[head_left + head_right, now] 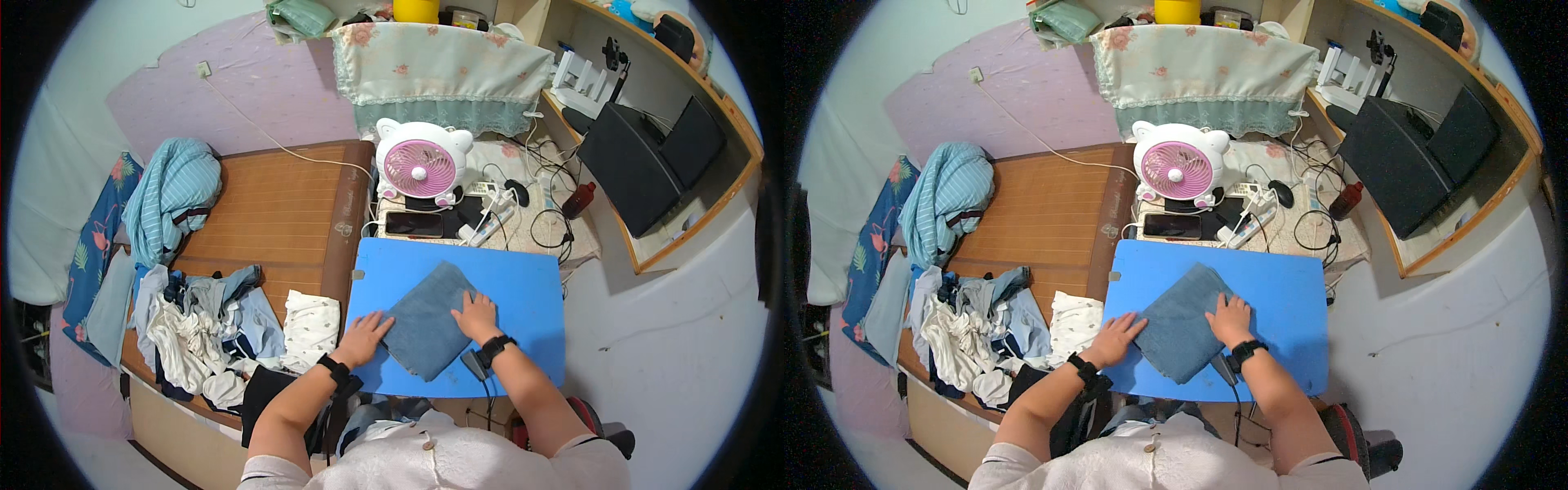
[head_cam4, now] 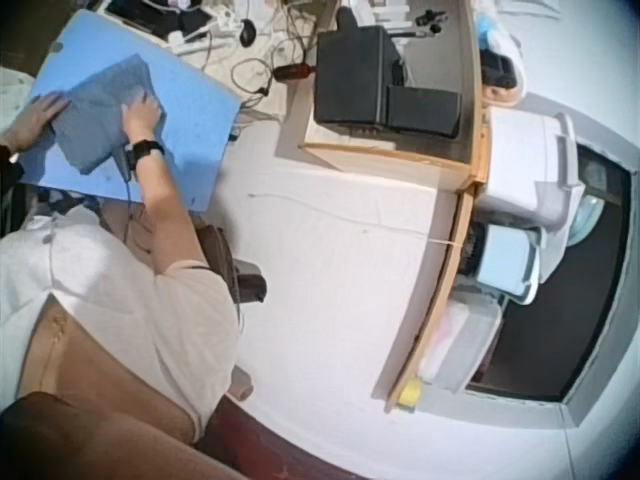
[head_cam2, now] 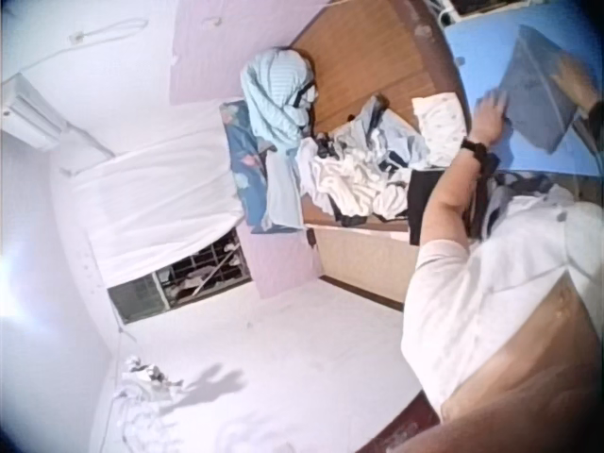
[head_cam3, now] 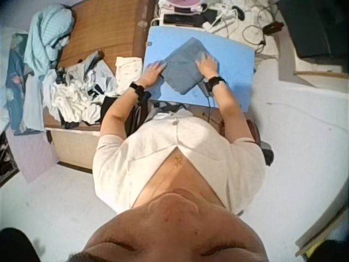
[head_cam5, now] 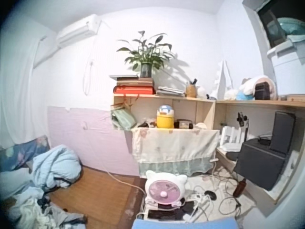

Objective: Folding various items of clothing on a small blue surface.

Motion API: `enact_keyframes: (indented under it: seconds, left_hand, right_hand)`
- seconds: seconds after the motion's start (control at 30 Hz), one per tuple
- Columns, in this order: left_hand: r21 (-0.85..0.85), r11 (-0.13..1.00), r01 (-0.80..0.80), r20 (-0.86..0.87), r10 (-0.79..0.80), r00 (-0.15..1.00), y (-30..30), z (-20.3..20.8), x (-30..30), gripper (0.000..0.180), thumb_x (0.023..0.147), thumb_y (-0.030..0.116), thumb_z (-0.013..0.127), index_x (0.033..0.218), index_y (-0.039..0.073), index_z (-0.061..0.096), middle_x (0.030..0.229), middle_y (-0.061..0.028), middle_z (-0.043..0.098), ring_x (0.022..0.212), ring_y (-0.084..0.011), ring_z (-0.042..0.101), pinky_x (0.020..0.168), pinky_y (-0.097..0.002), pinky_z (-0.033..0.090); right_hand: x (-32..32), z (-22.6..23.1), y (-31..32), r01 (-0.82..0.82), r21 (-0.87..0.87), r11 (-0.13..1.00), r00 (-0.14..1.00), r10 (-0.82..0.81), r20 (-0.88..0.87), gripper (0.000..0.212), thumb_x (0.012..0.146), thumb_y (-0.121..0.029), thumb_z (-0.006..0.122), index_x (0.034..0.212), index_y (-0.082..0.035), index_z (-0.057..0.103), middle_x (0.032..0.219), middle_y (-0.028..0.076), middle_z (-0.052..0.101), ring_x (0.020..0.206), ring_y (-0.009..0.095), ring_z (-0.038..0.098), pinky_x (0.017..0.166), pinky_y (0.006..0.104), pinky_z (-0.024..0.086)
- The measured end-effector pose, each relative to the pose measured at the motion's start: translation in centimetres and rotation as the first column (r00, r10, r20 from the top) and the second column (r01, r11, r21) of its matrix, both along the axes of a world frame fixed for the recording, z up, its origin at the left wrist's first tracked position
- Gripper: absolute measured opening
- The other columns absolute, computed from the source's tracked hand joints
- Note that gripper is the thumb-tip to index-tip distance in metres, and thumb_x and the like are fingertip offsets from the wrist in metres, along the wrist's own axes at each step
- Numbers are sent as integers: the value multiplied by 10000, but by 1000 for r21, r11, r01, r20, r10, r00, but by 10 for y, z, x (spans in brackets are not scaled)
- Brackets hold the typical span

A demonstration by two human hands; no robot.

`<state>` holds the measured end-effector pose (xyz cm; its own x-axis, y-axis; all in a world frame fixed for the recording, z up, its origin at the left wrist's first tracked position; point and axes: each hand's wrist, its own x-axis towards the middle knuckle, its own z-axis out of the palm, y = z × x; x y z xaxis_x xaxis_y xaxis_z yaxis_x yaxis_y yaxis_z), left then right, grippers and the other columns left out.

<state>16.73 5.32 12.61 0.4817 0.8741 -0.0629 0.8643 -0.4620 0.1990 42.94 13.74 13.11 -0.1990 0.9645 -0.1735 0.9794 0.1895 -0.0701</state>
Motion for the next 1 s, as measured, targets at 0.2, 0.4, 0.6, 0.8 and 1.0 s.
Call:
enact_keyframes:
  seconds: [0.2,0.4,0.6,0.8,1.0]
  left_hand:
    - [-202,899,-389,176,424,888,0,-12,-37,305,730,91,468,1023,26,522,1062,-171,517,961,-312,500,793,-350,410]
    - [-651,608,-455,492,794,357,13,-30,-27,239,779,178,487,768,-42,579,679,-90,581,600,-201,544,581,-314,437]
    - [-950,290,-115,291,957,5,17,1,-17,258,796,308,428,721,70,491,680,-36,520,610,-166,494,603,-283,406]
    - [-948,291,126,262,943,-204,16,-4,-13,330,809,377,440,825,48,472,745,-53,518,681,-184,494,630,-300,398]
    - [-933,231,275,295,929,222,9,-15,-5,242,825,296,377,779,74,459,701,-82,507,665,-200,516,580,-319,397]
  right_hand:
    - [0,27,-17,-9,-442,897,1000,13,5,514,779,-424,479,1034,23,505,933,210,562,892,326,535,731,394,437]
    - [4,19,-6,130,-67,989,959,-142,-247,442,752,-389,522,890,31,534,966,213,546,894,329,530,734,405,429]
    - [2,-18,10,251,-167,953,778,-302,-552,501,705,-416,578,898,44,524,975,231,530,880,357,514,747,408,416]
    - [3,-26,11,209,-150,966,667,-253,-700,459,677,-390,621,817,38,533,818,217,570,777,355,541,665,390,424]
    - [10,-35,0,279,-62,958,589,-222,-777,375,664,-324,653,710,22,516,703,188,556,670,318,536,592,376,415]
